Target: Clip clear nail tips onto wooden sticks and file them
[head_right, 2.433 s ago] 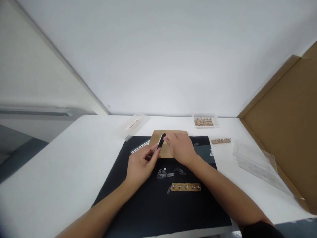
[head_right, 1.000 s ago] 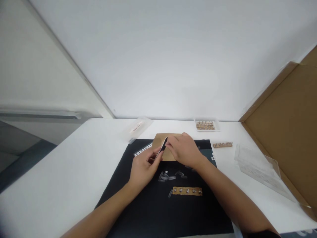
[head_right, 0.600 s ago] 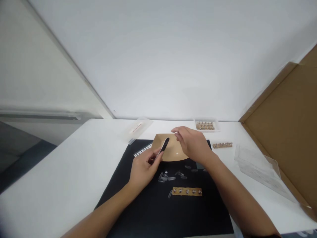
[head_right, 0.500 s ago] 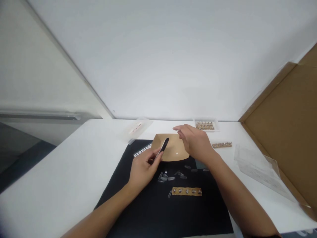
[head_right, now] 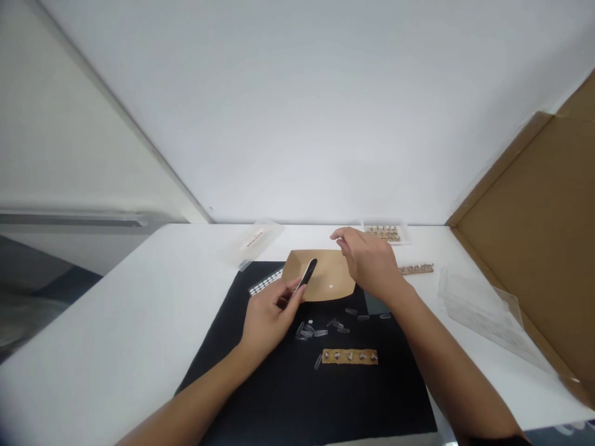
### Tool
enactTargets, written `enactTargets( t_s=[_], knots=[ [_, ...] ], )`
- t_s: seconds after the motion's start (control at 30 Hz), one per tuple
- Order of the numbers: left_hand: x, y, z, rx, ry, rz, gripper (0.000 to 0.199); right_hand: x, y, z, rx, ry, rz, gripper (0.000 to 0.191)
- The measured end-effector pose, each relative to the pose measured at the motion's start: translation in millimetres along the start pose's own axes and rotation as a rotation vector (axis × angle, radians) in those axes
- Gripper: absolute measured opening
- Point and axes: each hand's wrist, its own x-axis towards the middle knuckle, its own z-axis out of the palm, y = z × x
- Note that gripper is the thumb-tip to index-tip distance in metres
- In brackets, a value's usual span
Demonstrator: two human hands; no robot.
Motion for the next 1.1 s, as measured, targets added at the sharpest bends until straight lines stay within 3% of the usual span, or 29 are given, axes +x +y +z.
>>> enactTargets(
  t_s=[0.67,0.93,1.1],
  knots=[
    [0,0,0.7,-0.011,-0.008,-0.015,0.029,-3,5,9,0.024,-0.087,-0.009,0.022],
    [1,0,0.8,-0.009,0.007,-0.001,0.03,-2,0,5,0.191,-0.171,0.045,0.015],
    [2,3,-1.0,-0.032,0.005,-0.012,0.03,-4,-7,14,0.299,-0.274,0.073,0.007]
  ],
)
